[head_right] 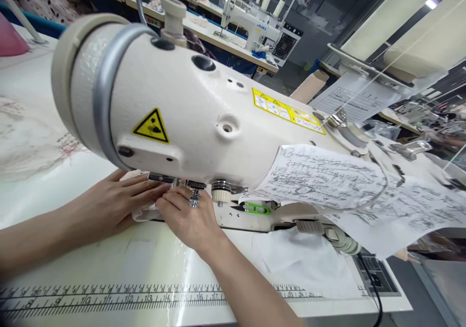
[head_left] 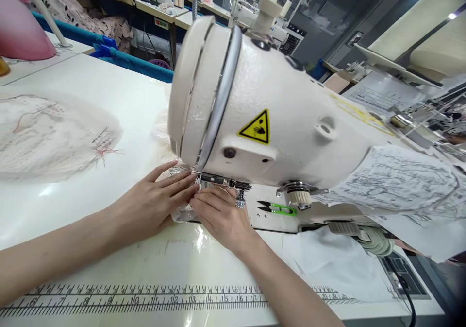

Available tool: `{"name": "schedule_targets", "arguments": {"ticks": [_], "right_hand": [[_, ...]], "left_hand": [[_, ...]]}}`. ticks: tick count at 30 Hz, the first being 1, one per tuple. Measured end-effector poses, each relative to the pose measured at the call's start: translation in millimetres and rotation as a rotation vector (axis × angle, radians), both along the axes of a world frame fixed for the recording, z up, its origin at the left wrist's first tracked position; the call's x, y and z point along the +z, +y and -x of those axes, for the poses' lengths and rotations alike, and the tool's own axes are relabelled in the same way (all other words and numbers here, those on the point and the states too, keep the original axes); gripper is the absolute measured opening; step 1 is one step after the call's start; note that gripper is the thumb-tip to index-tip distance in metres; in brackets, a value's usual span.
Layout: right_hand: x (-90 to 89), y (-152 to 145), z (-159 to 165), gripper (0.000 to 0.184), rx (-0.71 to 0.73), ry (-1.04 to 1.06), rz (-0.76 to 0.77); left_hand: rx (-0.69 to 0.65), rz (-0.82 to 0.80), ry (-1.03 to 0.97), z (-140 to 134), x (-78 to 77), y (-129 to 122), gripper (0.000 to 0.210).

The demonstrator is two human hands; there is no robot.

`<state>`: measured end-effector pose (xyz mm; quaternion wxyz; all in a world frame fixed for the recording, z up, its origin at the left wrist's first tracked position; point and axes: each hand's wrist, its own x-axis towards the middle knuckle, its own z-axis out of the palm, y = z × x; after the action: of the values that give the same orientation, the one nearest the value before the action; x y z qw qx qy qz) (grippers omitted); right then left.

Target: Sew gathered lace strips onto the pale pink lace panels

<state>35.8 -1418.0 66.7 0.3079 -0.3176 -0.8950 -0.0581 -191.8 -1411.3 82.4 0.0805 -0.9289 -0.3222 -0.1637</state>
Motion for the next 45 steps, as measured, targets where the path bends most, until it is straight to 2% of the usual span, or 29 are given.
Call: {"name": "schedule_targets", "arguments": {"ticks": [11,19,26,30,34,38,45], "right_hand": [[4.4,1,-10,0.014,-0.037,0.012,-0.018],[7.5,3,-10,0.023,-0.050,0.018,-0.010],[5.5,3,-6,0.025,0.002,-0.038,-0.103],[4.7,2,2,0.023,-0.012,-0.035,-0.163],[5.0,3,10,0.022,0.011,-0.045,-0.206],[6.0,4,14,0.024,0.014,-0.065,-0.230],[5.3,3,11,0.024,0.017,-0.085,-0.159]], "left_hand": [[0.005,0.030,-0.031,-3,-1.2,0,0.041],[0.012,-0.070,-0.021,-6,-1.9,0,0.040],[-0.113,-0.136,-0.042,1,1.6,3,0.043],[-0.123,-0.062,-0.031,11,2.5,10,0.042],[-0.125,0.045,-0.021,22,-5.1,18,0.053],[-0.133,0.029,-0.056,23,-8.0,21,0.055],[-0.090,0.020,-0.008,18,2.1,17,0.053]]}}
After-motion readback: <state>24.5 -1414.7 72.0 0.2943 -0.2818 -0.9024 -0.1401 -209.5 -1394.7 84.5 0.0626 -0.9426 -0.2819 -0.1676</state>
